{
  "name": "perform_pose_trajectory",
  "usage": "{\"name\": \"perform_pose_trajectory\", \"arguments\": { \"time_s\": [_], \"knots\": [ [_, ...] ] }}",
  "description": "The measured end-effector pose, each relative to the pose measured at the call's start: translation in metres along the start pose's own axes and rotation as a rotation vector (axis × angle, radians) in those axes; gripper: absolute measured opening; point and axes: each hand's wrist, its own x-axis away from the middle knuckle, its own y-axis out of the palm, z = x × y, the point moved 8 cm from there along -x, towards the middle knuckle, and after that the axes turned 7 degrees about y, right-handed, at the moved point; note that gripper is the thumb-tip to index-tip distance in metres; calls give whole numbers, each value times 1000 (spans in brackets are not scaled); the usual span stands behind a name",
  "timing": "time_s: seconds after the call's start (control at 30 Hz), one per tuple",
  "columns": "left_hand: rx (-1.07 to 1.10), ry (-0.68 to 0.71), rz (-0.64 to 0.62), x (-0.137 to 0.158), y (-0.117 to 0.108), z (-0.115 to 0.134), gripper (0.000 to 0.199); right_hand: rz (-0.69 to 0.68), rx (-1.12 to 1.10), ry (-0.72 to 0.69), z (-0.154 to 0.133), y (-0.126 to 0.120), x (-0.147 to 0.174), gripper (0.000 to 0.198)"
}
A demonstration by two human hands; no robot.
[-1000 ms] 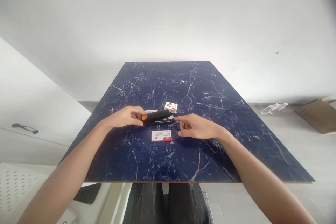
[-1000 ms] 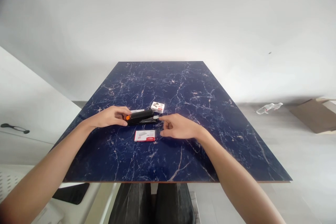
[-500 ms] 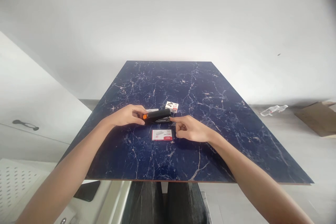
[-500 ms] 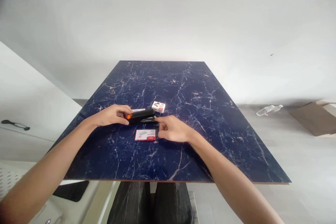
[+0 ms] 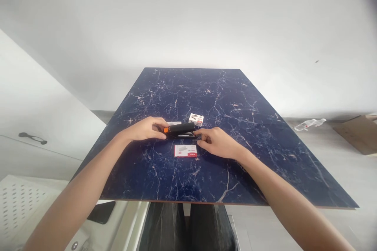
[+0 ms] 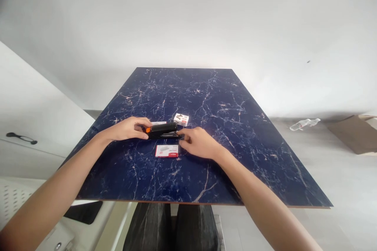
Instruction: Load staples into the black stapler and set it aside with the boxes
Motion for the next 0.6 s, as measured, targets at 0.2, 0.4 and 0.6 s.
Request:
{"name": "perform_pose_trajectory", "arguments": {
  "time_s": [0.2, 0.4, 0.6],
  "knots": [
    [-7, 52, -36, 5, -6, -3, 42, 241, 98, 94, 23, -18, -5, 16],
    [-280, 167, 194, -2, -16, -1, 38, 438, 134, -22, 20, -23, -16, 42],
    [-442, 209, 255, -8, -4, 0, 33, 434, 148, -69, 20, -18, -24, 35]
  ]
}}
